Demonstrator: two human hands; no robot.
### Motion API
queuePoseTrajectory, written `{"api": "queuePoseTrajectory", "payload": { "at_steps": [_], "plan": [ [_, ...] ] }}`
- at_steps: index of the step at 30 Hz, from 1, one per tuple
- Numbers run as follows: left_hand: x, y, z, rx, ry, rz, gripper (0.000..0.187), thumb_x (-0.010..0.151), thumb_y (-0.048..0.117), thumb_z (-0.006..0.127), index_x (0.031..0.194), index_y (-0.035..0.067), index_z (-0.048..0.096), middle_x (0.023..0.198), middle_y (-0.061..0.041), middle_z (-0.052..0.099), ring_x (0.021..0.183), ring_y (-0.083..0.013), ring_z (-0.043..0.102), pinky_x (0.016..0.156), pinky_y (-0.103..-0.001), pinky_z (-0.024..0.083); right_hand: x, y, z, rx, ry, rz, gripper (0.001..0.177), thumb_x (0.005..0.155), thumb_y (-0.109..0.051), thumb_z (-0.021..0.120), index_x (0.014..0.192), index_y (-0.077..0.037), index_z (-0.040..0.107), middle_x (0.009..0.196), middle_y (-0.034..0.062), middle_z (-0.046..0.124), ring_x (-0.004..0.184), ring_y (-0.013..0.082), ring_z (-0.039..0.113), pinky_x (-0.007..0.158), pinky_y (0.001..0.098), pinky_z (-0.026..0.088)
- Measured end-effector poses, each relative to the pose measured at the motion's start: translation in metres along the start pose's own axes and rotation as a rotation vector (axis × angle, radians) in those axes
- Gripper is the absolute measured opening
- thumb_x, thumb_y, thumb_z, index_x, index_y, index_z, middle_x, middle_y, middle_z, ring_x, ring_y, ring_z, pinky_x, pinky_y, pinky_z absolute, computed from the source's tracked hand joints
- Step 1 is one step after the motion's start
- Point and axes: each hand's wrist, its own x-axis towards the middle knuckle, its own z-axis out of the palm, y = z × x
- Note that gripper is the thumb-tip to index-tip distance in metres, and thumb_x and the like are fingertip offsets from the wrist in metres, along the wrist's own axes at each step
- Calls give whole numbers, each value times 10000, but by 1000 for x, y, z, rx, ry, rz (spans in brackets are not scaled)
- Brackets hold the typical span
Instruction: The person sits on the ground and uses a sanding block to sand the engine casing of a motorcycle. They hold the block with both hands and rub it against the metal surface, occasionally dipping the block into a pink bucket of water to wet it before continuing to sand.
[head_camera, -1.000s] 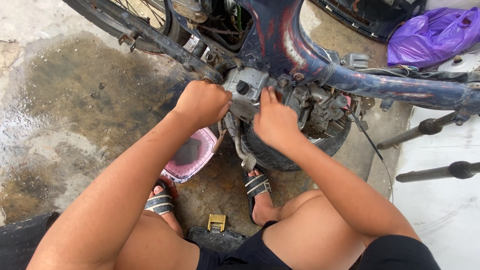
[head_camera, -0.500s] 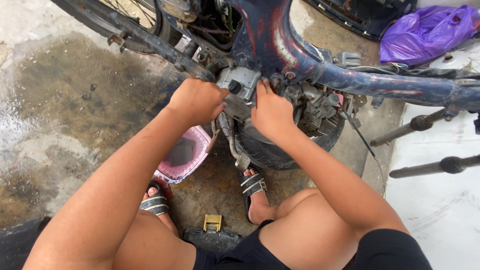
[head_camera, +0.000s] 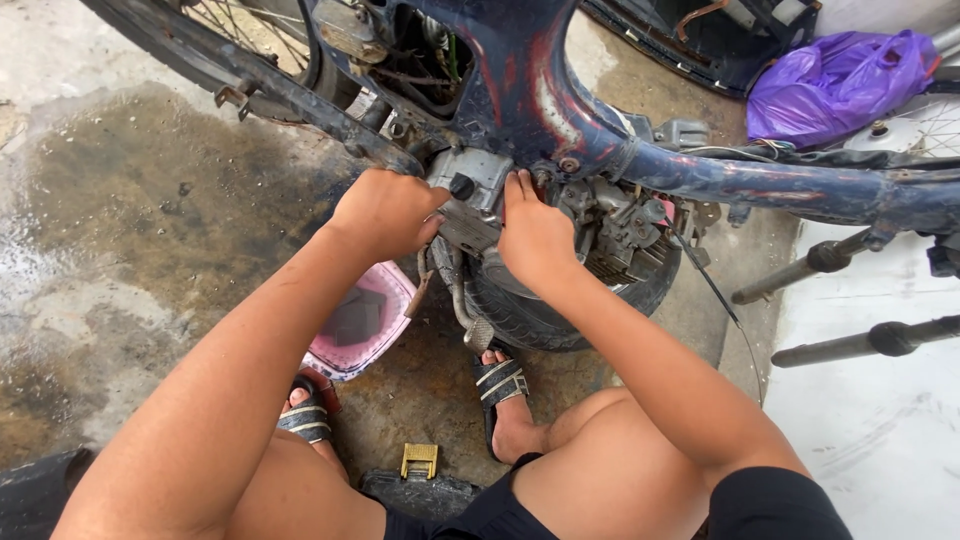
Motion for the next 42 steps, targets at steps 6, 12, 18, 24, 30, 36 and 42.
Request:
{"api": "queuePoseTrajectory", "payload": {
  "at_steps": [6, 12, 18, 24, 30, 36, 42],
  "plan": [
    [-2, 1, -4, 12, -39, -20, 287, 944, 411, 579, 1134, 244, 714, 845, -30, 753, 755, -284, 756, 687, -429, 587, -1, -5, 6, 8, -97, 36, 706, 832, -25, 577, 1506, 53, 383, 1564, 273, 429, 923, 574, 694, 765, 658, 587],
    [-1, -1, -4, 16, -42, -33, 281, 936, 431, 589, 1102, 242, 716, 848, -39, 753, 769, -301, 760, 688, -450, 591, -15, -21, -17, 89, -177, 45, 744, 846, -55, 588, 1522, 82, 312, 1603, 315, 334, 971, 592, 676, 788, 657, 580],
    [2, -1, -3, 22, -48, -30, 295, 931, 420, 578, 1127, 246, 714, 837, -47, 751, 763, -311, 757, 696, -460, 591, -18, -17, -22, 121, -109, 29, 728, 843, -42, 590, 1509, 110, 338, 1582, 345, 344, 959, 572, 682, 774, 616, 601],
    [3, 1, -8, 17, -24, -28, 283, 928, 430, 593, 1093, 238, 720, 839, -46, 756, 766, -312, 761, 696, -465, 591, -14, -12, -23, 91, -22, 5, 683, 851, -42, 588, 1495, 87, 402, 1563, 313, 410, 977, 557, 688, 807, 627, 583],
    [4, -1, 3, 4, -33, -27, 278, 928, 426, 599, 1084, 243, 738, 807, -47, 749, 745, -301, 757, 677, -447, 593, -5, 10, -6, 115, -48, -2, 675, 875, -70, 548, 1533, 20, 429, 1581, 243, 429, 1009, 524, 681, 824, 585, 581],
    [6, 0, 6, 22, -12, -26, 277, 919, 432, 613, 1061, 240, 754, 772, -45, 739, 711, -291, 750, 641, -440, 590, -5, 19, -4, 56, -20, -32, 658, 869, -65, 573, 1518, -18, 483, 1566, 194, 477, 1072, 479, 680, 854, 592, 569],
    [6, 1, 6, 26, -9, -8, 268, 920, 420, 619, 1034, 220, 755, 748, -57, 725, 700, -306, 744, 626, -465, 588, -8, 19, -8, 84, -82, -3, 679, 894, -55, 563, 1565, -61, 458, 1595, 159, 450, 1156, 441, 650, 873, 562, 556]
  ]
}}
